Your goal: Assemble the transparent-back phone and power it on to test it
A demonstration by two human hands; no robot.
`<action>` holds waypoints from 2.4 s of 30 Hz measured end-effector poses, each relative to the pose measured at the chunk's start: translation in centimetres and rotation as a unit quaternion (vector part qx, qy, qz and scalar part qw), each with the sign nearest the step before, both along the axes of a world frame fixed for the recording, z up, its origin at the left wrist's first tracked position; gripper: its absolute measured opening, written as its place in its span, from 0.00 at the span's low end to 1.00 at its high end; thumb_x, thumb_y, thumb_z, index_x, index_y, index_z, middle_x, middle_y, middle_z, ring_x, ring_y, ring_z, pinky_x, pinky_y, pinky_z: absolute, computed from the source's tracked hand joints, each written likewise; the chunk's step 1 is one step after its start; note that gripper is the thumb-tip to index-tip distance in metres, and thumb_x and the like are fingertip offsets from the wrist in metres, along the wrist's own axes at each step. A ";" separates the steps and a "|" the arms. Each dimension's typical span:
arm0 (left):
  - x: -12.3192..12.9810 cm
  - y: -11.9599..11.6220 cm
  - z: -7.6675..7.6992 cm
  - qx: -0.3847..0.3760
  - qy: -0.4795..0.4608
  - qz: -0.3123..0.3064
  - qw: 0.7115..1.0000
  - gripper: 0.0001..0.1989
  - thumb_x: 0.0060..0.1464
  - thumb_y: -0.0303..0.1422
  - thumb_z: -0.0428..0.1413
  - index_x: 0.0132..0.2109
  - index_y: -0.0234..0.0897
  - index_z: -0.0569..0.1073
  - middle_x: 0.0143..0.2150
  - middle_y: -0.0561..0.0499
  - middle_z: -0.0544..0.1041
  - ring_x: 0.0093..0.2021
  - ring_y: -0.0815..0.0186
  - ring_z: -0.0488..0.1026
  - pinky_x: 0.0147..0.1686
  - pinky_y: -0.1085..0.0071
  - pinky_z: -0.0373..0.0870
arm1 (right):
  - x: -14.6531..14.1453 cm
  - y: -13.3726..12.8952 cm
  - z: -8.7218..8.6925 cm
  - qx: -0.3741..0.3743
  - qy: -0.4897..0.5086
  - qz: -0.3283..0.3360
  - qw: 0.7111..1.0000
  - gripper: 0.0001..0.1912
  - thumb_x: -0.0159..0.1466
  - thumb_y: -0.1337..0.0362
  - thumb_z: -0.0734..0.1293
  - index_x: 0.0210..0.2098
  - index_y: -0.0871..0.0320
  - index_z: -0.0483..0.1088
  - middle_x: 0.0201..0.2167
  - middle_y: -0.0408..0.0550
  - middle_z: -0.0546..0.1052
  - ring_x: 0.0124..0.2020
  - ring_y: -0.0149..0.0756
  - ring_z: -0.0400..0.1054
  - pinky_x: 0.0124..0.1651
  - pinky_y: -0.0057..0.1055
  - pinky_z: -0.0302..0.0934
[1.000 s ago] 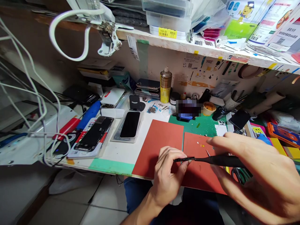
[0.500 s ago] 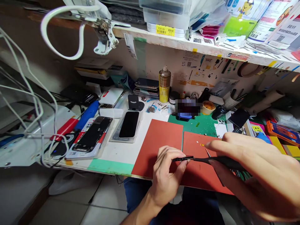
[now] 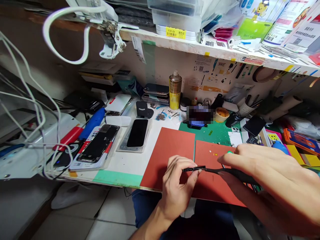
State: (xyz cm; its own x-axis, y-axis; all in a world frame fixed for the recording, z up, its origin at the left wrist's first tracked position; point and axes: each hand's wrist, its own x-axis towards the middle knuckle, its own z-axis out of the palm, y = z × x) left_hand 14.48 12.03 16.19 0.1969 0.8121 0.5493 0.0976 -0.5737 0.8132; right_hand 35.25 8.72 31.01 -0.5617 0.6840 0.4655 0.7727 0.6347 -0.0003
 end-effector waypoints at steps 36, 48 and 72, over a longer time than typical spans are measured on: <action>0.0 -0.1 -0.1 -0.009 0.003 0.004 1.000 0.10 0.62 0.23 0.62 0.46 0.42 0.75 0.41 0.51 0.80 0.44 0.61 0.76 0.48 0.62 0.75 | -0.7 0.5 0.5 -0.004 0.005 -0.002 1.000 0.06 0.76 0.66 0.62 0.48 0.55 0.71 0.34 0.46 0.82 0.31 0.37 0.76 0.35 0.33 0.66; -0.2 0.2 -0.6 -0.019 0.008 0.021 1.000 0.12 0.61 0.22 0.63 0.47 0.42 0.75 0.43 0.51 0.78 0.48 0.63 0.76 0.51 0.65 0.75 | 3.1 -3.1 2.0 0.056 0.087 -0.234 0.967 0.08 0.71 0.54 0.71 0.47 0.47 0.78 0.34 0.40 0.83 0.24 0.35 0.74 0.29 0.33 0.65; -0.5 0.5 0.0 -0.021 -0.020 0.056 0.998 0.13 0.53 0.23 0.67 0.44 0.40 0.77 0.38 0.52 0.82 0.42 0.62 0.80 0.51 0.64 0.77 | 12.3 -9.2 -19.8 0.056 0.240 -0.558 0.792 0.15 0.75 0.54 0.62 0.49 0.57 0.75 0.45 0.55 0.81 0.46 0.46 0.76 0.49 0.40 0.67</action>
State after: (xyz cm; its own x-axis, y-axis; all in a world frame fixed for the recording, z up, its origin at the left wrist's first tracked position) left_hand 14.01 12.57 16.20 0.0812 0.8501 0.5203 0.1258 -0.5266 0.8408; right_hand 47.53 -0.51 11.22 0.6240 0.5694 0.5352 0.7808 -0.4276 -0.4555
